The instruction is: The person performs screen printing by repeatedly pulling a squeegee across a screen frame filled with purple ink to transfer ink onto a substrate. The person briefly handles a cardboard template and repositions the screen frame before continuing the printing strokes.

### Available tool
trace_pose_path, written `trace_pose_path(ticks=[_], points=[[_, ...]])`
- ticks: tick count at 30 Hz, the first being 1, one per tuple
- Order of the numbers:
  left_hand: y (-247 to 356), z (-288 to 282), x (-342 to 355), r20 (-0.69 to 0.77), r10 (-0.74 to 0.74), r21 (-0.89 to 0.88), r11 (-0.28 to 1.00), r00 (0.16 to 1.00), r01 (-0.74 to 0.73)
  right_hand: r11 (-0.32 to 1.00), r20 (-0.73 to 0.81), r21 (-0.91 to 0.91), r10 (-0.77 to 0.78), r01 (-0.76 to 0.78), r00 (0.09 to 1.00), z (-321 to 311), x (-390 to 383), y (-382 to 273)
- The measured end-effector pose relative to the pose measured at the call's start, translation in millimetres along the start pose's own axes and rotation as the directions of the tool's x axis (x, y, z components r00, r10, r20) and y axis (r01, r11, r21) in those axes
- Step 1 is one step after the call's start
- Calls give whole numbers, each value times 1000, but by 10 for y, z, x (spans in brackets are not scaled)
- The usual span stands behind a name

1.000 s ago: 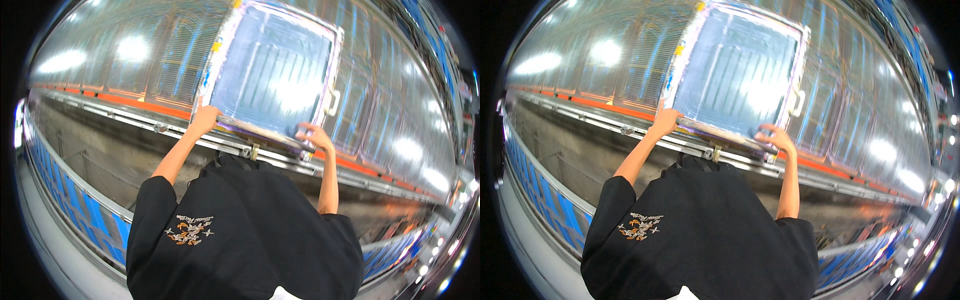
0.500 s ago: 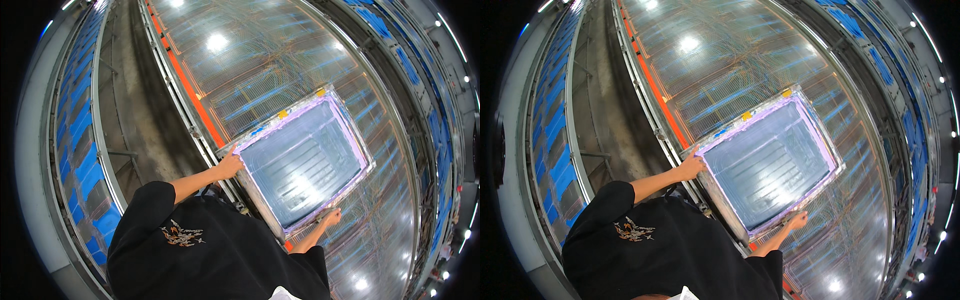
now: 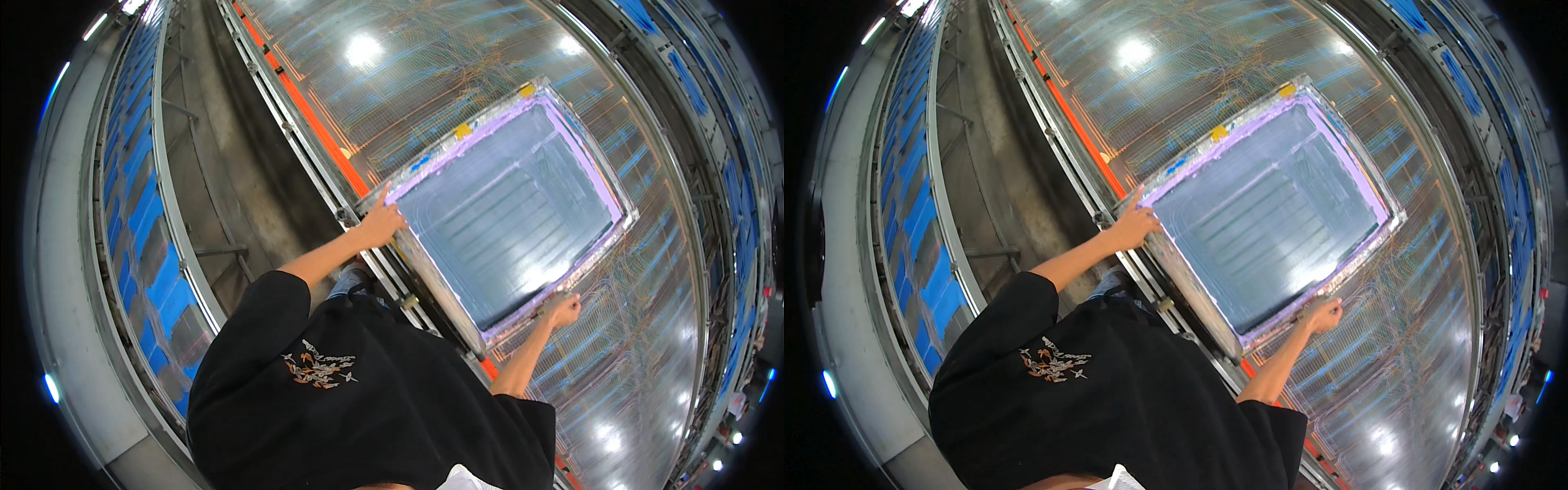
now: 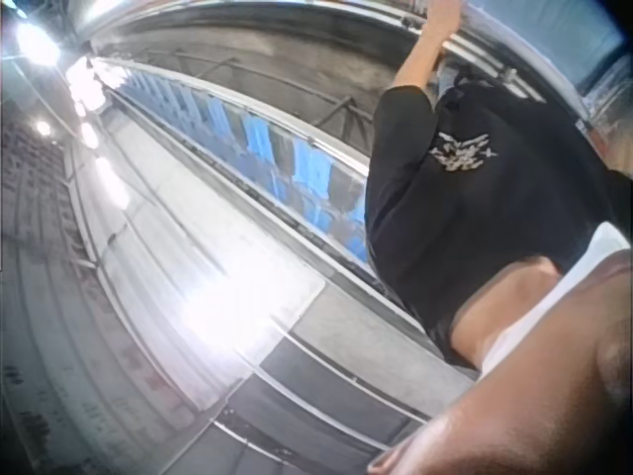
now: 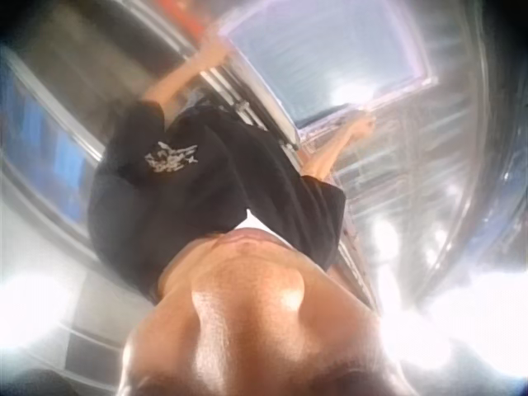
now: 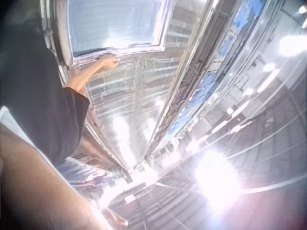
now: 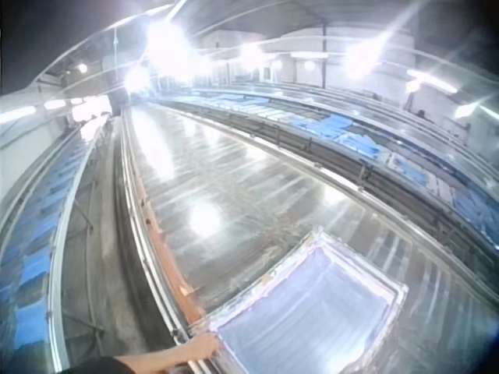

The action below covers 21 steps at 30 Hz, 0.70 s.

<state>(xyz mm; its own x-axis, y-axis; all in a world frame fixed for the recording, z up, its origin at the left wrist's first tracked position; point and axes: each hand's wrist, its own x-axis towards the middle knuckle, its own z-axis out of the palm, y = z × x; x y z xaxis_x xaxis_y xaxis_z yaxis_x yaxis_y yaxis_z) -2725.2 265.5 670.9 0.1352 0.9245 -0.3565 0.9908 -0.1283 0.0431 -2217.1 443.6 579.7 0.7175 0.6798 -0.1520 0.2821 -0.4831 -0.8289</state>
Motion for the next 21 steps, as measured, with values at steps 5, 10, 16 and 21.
trace_pose_path(ticks=[5, 10, 16, 21], points=[[-1519, -228, -71, 9, 12, 21, 1000, 1000, -12, 963, -110, -81, -266, 259, 958, 935, -649, -11], [-2341, -375, -83, -125, 86, -26, 996, 988, -89, 933, -100, -236, -300, 271, 949, 1492, -1145, -429], [-2773, -472, 124, -2, 224, -9, 975, 975, -224, 918, 406, -380, 58, 111, 912, 1461, -962, -529], [-2913, -614, 659, 178, 314, -91, 949, 932, -303, 674, 624, -318, -381, 667, 682, 1247, -2086, -1282]])
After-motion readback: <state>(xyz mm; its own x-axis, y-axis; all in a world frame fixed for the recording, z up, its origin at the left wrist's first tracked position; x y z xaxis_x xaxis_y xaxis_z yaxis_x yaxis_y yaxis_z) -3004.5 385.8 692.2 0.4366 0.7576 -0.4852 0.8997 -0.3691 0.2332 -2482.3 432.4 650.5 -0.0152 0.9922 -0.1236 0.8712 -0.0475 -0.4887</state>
